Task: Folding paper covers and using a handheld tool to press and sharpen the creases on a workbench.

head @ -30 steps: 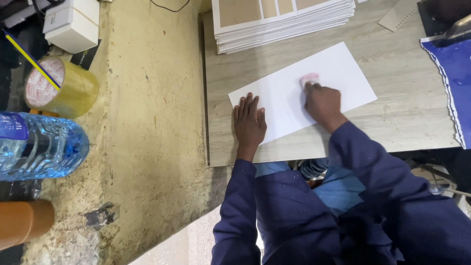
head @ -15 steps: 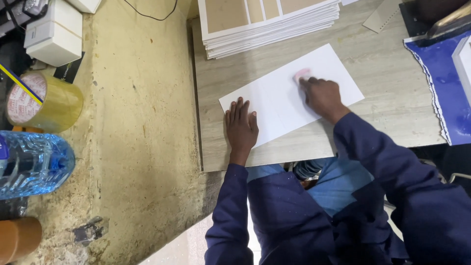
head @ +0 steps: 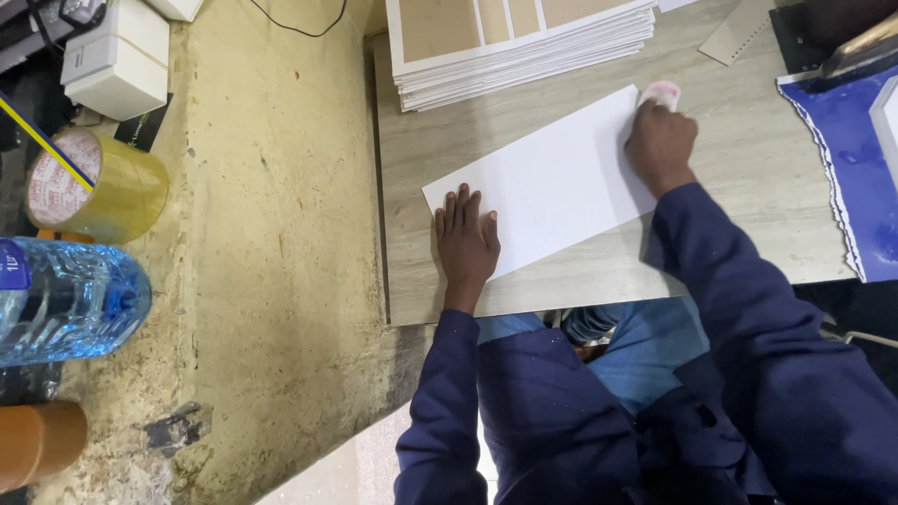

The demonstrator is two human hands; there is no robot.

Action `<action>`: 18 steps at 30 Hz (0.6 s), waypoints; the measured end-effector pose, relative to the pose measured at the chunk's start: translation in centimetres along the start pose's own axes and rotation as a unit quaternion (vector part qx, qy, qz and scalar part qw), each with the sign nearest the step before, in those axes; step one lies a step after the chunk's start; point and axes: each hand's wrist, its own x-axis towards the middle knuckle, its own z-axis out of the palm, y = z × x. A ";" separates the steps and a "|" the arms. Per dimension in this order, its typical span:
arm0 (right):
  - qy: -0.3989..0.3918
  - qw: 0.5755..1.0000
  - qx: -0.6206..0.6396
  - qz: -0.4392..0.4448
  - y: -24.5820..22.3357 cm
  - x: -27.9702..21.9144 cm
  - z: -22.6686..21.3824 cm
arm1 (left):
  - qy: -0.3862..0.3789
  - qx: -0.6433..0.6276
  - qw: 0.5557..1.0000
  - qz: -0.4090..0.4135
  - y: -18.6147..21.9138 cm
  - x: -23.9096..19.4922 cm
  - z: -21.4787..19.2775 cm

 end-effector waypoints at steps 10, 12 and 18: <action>-0.073 0.965 0.190 -0.167 -13.2 -1.7 -7.1 | 0.000 -0.020 1.000 0.002 0.0 -0.3 -0.5; -0.043 0.985 0.126 -0.113 -10.3 1.7 -4.2 | 0.003 -0.026 1.000 0.000 -0.2 -0.2 -0.5; -0.040 0.995 0.093 -0.024 0.2 -1.6 -6.5 | 0.007 -0.019 1.000 -0.005 -0.4 0.0 0.0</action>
